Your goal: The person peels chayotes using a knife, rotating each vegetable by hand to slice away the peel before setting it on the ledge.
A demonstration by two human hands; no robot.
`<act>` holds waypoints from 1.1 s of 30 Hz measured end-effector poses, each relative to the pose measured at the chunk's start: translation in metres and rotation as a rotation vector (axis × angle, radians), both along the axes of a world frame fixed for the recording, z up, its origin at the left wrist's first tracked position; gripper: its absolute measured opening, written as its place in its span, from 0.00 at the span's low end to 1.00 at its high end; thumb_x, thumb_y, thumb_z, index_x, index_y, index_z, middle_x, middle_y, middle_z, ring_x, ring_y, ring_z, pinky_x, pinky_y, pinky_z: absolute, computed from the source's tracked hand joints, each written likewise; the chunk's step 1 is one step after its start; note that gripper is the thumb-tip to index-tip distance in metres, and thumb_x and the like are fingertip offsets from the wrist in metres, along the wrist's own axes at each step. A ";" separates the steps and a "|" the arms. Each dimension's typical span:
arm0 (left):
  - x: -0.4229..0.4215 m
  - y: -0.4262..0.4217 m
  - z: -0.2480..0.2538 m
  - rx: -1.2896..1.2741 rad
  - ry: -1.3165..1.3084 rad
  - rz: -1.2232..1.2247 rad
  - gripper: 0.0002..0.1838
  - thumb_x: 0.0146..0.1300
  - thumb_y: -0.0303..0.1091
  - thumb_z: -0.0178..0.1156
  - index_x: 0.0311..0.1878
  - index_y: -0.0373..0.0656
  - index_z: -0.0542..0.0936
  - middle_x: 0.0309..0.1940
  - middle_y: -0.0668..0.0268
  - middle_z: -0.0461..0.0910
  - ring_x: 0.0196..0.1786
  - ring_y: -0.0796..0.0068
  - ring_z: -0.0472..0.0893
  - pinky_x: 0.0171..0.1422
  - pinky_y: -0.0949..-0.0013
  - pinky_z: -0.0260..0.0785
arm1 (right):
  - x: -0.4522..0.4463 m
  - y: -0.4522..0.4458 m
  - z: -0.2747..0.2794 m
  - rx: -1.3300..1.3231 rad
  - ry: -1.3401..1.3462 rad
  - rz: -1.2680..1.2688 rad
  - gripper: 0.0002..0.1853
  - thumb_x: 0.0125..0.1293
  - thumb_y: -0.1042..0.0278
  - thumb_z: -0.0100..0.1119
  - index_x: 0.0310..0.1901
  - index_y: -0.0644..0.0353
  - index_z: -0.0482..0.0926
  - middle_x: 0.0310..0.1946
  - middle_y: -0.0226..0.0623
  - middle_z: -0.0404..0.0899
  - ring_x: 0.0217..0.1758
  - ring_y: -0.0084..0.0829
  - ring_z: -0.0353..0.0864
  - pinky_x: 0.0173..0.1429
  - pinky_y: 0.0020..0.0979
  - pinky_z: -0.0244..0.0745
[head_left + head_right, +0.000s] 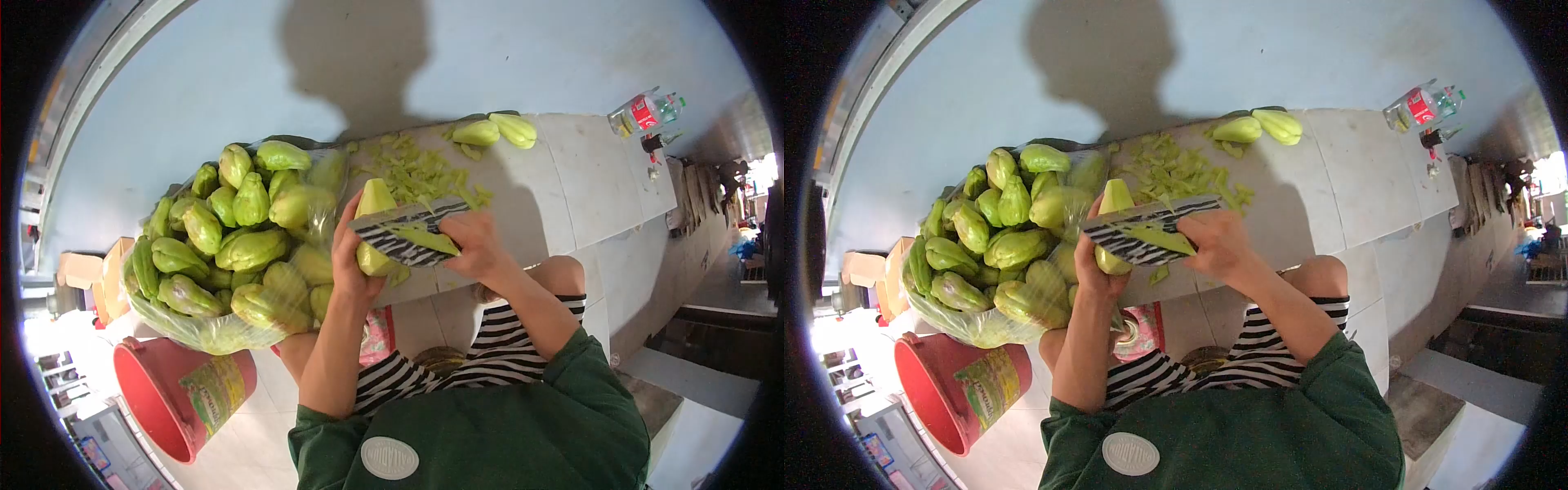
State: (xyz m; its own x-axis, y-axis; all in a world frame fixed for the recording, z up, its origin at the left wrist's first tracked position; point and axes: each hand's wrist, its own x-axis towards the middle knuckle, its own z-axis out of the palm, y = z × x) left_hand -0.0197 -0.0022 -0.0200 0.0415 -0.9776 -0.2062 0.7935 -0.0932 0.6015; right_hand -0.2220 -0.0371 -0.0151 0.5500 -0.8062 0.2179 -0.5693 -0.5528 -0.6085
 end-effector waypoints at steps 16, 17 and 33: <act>0.005 0.000 0.012 -0.043 -0.089 -0.175 0.41 0.58 0.48 0.61 0.72 0.42 0.59 0.54 0.55 0.73 0.50 0.59 0.80 0.44 0.53 0.80 | 0.002 -0.017 -0.012 0.005 -0.079 -0.271 0.10 0.49 0.68 0.68 0.29 0.61 0.77 0.23 0.48 0.75 0.27 0.51 0.76 0.31 0.44 0.69; 0.006 -0.002 0.011 -0.095 -0.057 -0.201 0.40 0.59 0.48 0.61 0.72 0.43 0.60 0.54 0.56 0.73 0.50 0.59 0.80 0.45 0.54 0.79 | 0.002 -0.018 -0.012 0.046 -0.080 -0.275 0.09 0.48 0.68 0.68 0.28 0.61 0.77 0.22 0.48 0.75 0.26 0.51 0.76 0.30 0.44 0.69; 0.012 -0.016 -0.009 0.095 0.213 -0.032 0.40 0.69 0.68 0.43 0.59 0.34 0.73 0.47 0.58 0.79 0.46 0.67 0.79 0.54 0.64 0.74 | 0.009 0.002 -0.013 -0.369 -0.102 0.084 0.13 0.43 0.61 0.65 0.25 0.56 0.71 0.21 0.34 0.72 0.25 0.38 0.75 0.29 0.37 0.67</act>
